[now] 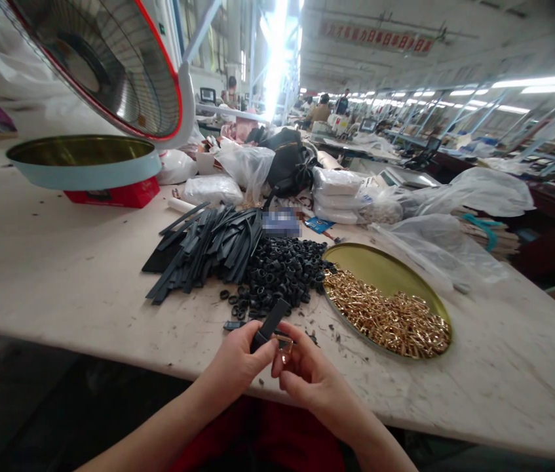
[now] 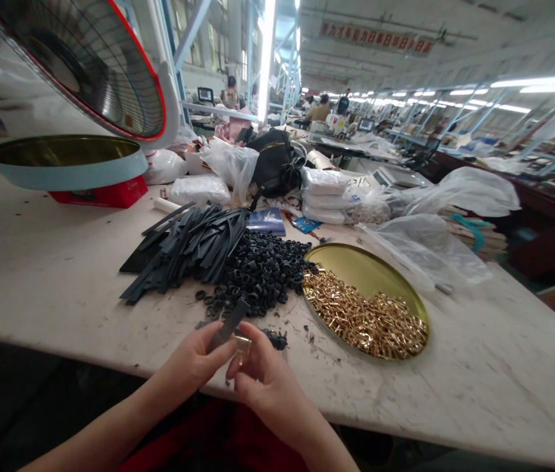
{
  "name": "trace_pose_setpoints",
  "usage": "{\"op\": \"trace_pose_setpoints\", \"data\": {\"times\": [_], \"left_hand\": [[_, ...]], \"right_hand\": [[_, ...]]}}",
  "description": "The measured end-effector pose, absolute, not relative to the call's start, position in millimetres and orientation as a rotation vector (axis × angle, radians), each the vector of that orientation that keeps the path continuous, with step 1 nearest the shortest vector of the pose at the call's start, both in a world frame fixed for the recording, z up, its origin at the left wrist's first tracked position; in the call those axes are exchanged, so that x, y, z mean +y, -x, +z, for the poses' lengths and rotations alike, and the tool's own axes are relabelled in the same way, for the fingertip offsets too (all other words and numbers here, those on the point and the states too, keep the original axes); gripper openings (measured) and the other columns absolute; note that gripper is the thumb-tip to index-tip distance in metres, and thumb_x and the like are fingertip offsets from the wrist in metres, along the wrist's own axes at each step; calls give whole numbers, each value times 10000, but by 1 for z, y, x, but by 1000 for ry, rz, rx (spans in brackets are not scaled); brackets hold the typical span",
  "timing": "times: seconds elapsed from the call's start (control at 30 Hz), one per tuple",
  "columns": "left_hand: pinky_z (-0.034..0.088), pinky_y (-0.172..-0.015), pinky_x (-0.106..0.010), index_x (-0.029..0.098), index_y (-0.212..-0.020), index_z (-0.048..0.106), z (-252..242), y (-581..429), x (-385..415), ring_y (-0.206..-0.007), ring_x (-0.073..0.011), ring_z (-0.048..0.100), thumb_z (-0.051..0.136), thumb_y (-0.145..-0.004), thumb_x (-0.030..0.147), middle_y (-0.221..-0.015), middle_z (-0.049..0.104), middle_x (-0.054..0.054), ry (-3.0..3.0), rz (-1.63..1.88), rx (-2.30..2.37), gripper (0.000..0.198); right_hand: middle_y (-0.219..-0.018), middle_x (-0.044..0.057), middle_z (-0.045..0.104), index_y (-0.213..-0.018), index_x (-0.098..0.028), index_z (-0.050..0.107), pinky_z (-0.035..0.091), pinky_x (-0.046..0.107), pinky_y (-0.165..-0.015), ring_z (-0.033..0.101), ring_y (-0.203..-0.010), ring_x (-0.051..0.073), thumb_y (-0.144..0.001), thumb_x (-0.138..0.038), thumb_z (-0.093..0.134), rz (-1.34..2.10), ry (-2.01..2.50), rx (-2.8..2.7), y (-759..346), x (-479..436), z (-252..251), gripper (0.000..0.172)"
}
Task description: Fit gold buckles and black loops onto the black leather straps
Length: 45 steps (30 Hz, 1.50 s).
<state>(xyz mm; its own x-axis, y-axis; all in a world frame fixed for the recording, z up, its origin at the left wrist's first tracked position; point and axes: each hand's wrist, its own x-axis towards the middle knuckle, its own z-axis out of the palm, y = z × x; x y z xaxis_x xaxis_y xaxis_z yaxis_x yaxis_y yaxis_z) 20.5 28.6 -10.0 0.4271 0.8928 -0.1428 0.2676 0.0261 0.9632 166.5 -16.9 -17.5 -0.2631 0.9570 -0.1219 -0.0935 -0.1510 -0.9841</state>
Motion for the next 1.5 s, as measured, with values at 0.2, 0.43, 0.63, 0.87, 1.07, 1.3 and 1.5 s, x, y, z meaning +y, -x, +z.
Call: {"op": "trace_pose_setpoints", "data": {"times": [0.2,0.43,0.63,0.87,1.07,1.3,1.5], "left_hand": [[380,-578,-207,138,-790,574,-9,-16,20,-637,-128,506,480,-768,350,-692,592,4,-1592,584,1101,234],[354,-540,-195,132,-780,558,-2,-9,8,-605,-113,468,454,-773,359,-665,551,17,-1611,562,1041,250],[359,-525,-199,137,-773,578,-5,-3,-1,-588,-123,488,468,-742,326,-648,576,13,-1659,578,1140,221],[376,-580,-210,135,-825,588,-3,3,-8,-650,-138,504,454,-758,293,-715,592,1,-1736,533,1072,218],[386,-672,-213,180,-935,578,4,13,-12,-729,-147,530,340,-850,368,-809,617,2,-1758,511,1039,315],[398,-702,-224,194,-844,591,2,1,-12,-740,-167,545,399,-796,294,-793,632,-21,-1789,453,1039,222],[377,-592,-196,164,-791,501,-8,-4,-6,-646,-113,471,426,-775,259,-683,529,29,-1586,437,965,122]], "right_hand": [[-675,-21,582,-1099,-219,519,405,250,-591,538,-631,129,-751,-289,586,1247,1247,-1259,-165,-17,-33,360],[-602,-29,574,-810,-175,608,402,232,-522,500,-500,89,-678,-386,658,1406,1187,-897,-155,-27,-31,253],[-747,-22,612,-1009,-230,550,440,248,-616,547,-615,99,-651,-319,691,1621,1068,-911,-144,-46,-15,395],[-632,-29,595,-857,-190,636,406,198,-499,499,-521,76,-657,-325,693,1414,1116,-921,-146,-47,-24,248],[-715,-23,591,-892,-213,641,481,183,-513,533,-534,64,-635,-241,720,1487,1022,-325,-149,-43,-27,269],[-680,-15,597,-867,-201,640,466,208,-532,553,-579,100,-657,-312,699,1456,1100,-509,-131,-49,-37,245],[-771,13,623,-811,-200,639,455,283,-711,569,-757,170,-734,-368,607,1128,1297,-973,-136,-50,-46,188]]}}
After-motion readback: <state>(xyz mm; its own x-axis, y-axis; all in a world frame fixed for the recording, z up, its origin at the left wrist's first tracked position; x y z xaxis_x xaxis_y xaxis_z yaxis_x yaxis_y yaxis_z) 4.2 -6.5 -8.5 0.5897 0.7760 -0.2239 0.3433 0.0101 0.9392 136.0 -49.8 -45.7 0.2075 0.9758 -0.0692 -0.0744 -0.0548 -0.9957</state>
